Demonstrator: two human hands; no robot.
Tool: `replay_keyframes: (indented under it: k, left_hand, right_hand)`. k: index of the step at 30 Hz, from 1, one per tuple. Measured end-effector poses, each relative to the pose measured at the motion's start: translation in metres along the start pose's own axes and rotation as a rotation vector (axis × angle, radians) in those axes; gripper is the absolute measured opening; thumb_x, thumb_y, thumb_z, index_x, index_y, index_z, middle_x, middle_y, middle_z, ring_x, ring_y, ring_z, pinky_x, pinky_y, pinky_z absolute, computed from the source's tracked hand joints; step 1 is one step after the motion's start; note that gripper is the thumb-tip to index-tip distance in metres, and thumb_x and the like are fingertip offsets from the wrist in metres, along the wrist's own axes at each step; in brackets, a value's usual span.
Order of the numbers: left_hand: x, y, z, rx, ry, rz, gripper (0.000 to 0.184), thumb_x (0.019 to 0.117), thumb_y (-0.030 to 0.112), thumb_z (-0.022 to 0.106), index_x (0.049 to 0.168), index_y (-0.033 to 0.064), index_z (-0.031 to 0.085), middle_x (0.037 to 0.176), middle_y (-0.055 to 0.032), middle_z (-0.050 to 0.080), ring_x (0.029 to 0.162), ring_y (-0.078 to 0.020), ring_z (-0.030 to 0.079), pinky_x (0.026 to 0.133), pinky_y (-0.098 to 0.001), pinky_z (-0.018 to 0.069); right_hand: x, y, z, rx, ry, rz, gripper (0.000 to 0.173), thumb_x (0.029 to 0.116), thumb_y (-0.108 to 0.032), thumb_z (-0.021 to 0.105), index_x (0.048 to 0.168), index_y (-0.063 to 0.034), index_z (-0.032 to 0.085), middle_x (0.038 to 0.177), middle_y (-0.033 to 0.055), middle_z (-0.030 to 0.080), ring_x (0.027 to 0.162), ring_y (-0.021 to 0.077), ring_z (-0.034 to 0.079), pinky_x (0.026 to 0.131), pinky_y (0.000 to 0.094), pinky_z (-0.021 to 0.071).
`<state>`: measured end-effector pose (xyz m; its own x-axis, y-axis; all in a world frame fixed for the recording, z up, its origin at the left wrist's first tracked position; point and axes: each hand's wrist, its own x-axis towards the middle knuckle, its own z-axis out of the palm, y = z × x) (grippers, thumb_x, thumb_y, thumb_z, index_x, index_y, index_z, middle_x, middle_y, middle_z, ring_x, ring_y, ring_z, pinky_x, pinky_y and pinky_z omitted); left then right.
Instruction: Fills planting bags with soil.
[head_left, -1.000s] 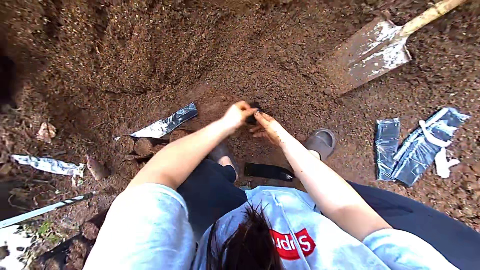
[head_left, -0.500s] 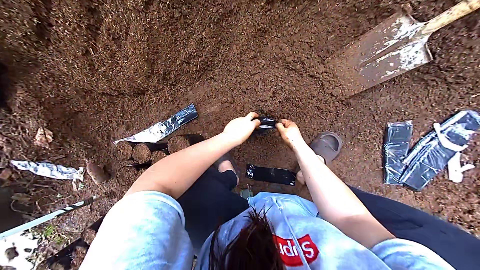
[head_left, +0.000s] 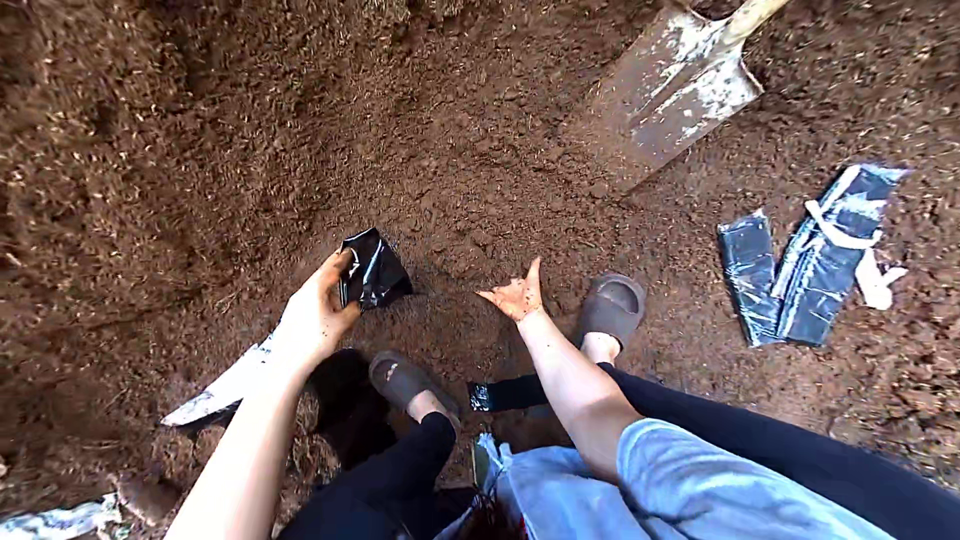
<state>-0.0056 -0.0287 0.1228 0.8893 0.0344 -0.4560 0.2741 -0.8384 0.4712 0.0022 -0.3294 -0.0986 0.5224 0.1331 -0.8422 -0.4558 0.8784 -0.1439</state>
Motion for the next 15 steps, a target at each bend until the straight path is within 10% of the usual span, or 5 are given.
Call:
replay_keyframes:
  k: [4, 15]
  left_hand:
    - [0.02, -0.003, 0.01, -0.067, -0.046, -0.034, 0.078, 0.0887, -0.003, 0.071, 0.158, 0.0171, 0.042, 0.164, -0.0088, 0.04, 0.093, -0.031, 0.068, 0.078, -0.0558, 0.054]
    - [0.051, 0.025, 0.065, -0.015, -0.133, 0.137, 0.071, 0.0871, -0.001, 0.07, 0.154, 0.0039, 0.046, 0.161, -0.0168, 0.044, 0.148, -0.0341, 0.044, 0.119, -0.0579, 0.0367]
  right_hand:
    - [0.023, -0.008, 0.018, -0.033, 0.046, 0.03, 0.099, 0.081, -0.097, 0.017, 0.162, -0.0396, 0.015, 0.168, 0.0101, 0.025, 0.151, 0.0414, 0.029, 0.105, 0.0786, 0.035]
    - [-0.043, -0.026, 0.046, -0.115, -0.218, -0.012, 0.074, 0.0978, -0.076, 0.014, 0.12, -0.0197, 0.056, 0.101, 0.0064, 0.07, 0.091, 0.021, 0.069, 0.071, 0.0427, 0.0594]
